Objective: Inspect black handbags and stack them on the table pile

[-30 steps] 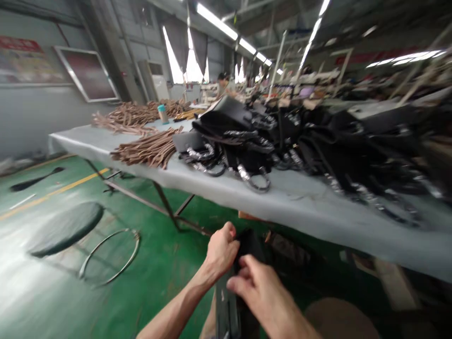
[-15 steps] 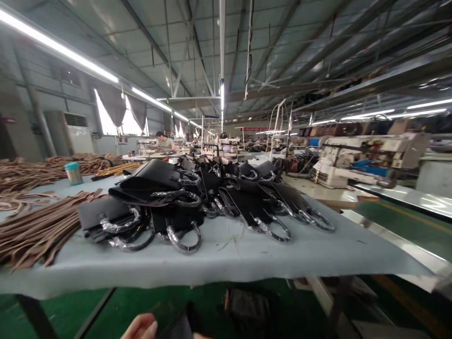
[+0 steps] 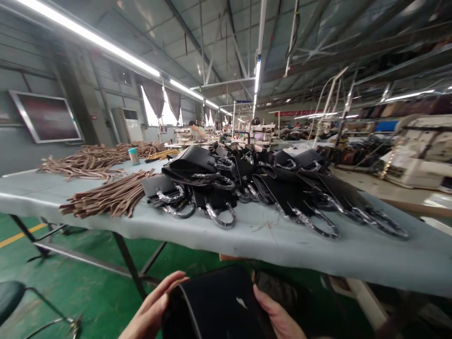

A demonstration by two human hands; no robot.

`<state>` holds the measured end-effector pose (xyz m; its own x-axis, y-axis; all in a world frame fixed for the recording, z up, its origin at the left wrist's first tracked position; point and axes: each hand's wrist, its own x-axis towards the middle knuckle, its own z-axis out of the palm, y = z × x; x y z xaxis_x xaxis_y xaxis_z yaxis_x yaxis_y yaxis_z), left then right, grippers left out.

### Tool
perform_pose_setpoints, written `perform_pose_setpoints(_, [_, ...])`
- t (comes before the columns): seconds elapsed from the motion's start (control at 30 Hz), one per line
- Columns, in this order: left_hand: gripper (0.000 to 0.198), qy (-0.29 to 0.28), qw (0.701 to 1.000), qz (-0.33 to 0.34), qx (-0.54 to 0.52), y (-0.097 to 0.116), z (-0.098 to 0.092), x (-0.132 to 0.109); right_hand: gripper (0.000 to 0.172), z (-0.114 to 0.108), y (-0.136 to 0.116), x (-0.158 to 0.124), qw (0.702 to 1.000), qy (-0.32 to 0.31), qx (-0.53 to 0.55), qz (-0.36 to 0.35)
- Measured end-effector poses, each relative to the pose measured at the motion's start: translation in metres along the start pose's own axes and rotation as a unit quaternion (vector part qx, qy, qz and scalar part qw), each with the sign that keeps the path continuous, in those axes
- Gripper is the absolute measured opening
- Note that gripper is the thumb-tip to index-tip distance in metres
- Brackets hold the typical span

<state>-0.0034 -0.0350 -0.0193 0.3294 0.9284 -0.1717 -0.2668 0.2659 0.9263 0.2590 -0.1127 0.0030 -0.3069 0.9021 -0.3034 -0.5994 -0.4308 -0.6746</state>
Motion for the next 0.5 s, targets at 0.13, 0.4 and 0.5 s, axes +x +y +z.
perform_pose_setpoints(0.13, [0.067, 0.015, 0.989, -0.004, 0.149, 0.019, 0.012, -0.016, 0.043, -0.012, 0.016, 0.011, 0.994, -0.031, 0.089, 0.054])
perform_pose_setpoints(0.4, [0.072, -0.15, 0.965, 0.023, 0.212, 0.068, 0.045, -0.027, 0.023, -0.03, 0.046, 0.016, 0.989, 0.068, 0.128, 0.032])
perform_pose_setpoints(0.5, [0.073, -0.127, 0.958, 0.019, 0.257, 0.071, 0.054, -0.024, 0.01, -0.043, 0.07, 0.023, 0.984, 0.053, 0.167, 0.018])
